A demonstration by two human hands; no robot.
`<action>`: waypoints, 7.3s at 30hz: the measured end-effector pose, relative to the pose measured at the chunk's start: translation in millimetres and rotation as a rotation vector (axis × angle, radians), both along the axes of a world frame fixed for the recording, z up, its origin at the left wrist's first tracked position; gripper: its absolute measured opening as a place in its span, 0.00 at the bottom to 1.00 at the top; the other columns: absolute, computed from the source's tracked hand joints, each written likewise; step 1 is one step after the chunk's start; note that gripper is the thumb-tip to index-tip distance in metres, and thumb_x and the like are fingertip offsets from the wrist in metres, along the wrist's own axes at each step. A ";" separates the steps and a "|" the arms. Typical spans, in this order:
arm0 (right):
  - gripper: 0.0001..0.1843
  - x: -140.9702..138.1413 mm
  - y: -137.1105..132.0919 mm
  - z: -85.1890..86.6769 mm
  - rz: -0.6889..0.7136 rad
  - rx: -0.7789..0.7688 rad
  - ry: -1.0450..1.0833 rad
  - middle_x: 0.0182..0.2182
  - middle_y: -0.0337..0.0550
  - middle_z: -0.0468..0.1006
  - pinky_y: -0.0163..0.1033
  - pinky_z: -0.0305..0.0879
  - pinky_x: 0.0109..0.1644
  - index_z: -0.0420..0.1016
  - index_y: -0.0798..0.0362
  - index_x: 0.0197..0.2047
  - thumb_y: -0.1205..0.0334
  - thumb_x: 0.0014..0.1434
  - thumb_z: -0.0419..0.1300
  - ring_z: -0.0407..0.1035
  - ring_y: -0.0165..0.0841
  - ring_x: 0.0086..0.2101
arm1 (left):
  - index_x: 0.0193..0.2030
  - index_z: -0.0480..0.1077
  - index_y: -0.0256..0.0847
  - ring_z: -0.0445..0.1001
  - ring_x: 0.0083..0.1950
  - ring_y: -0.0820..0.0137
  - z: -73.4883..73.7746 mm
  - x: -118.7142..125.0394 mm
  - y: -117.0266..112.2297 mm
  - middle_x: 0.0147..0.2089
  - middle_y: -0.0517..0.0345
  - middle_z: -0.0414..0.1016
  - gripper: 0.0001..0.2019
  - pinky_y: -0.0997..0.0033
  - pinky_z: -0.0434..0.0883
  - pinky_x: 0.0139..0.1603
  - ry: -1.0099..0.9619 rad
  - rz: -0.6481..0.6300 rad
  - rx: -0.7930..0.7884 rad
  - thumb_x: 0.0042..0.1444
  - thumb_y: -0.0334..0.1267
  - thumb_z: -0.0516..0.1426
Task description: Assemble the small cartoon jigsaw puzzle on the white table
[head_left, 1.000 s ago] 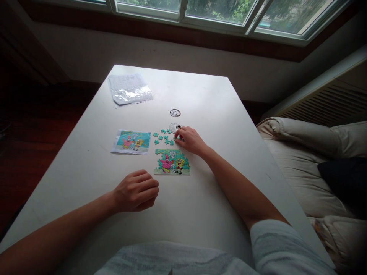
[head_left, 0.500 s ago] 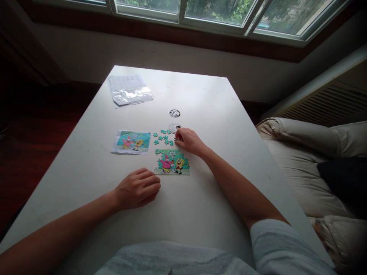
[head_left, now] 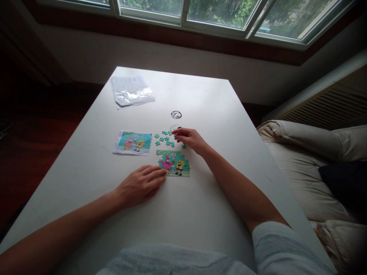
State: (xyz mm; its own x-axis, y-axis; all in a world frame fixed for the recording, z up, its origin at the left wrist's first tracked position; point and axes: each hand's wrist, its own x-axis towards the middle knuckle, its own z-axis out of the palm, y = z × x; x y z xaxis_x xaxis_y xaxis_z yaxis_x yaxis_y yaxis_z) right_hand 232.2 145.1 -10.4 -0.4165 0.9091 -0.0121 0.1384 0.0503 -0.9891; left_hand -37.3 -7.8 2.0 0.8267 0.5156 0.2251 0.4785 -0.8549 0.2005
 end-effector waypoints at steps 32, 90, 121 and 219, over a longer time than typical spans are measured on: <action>0.14 -12.3 -17.5 32.3 0.165 -0.165 -0.048 0.35 0.45 0.82 0.36 0.68 0.36 0.76 0.54 0.39 0.54 0.54 0.69 0.75 0.33 0.36 | 0.55 0.71 0.40 0.63 0.69 0.55 -1.0 13.1 -4.6 0.68 0.47 0.67 0.13 0.49 0.65 0.68 -0.070 0.127 0.005 0.65 0.35 0.54; 0.12 34.4 -44.2 -13.5 -0.297 0.543 -0.741 0.37 0.46 0.73 0.44 0.63 0.49 0.77 0.50 0.49 0.59 0.63 0.61 0.66 0.40 0.41 | 0.63 0.67 0.41 0.62 0.70 0.55 -6.6 22.9 -6.5 0.68 0.47 0.67 0.19 0.46 0.59 0.72 -0.073 0.002 -0.042 0.66 0.39 0.55; 0.03 29.4 -39.3 -13.6 -0.284 0.432 -0.620 0.34 0.40 0.75 0.42 0.62 0.47 0.74 0.49 0.37 0.63 0.57 0.62 0.67 0.36 0.38 | 0.67 0.64 0.41 0.55 0.74 0.53 -9.7 28.0 -9.2 0.72 0.45 0.60 0.23 0.42 0.52 0.75 -0.009 -0.063 -0.116 0.68 0.44 0.54; 0.05 1.7 -83.8 27.2 0.308 0.469 -0.774 0.32 0.40 0.74 0.35 0.52 0.38 0.73 0.50 0.35 0.62 0.59 0.66 0.64 0.33 0.36 | 0.66 0.65 0.43 0.59 0.72 0.55 -8.9 22.5 -4.3 0.71 0.47 0.62 0.21 0.45 0.53 0.74 -0.019 -0.050 -0.128 0.67 0.41 0.53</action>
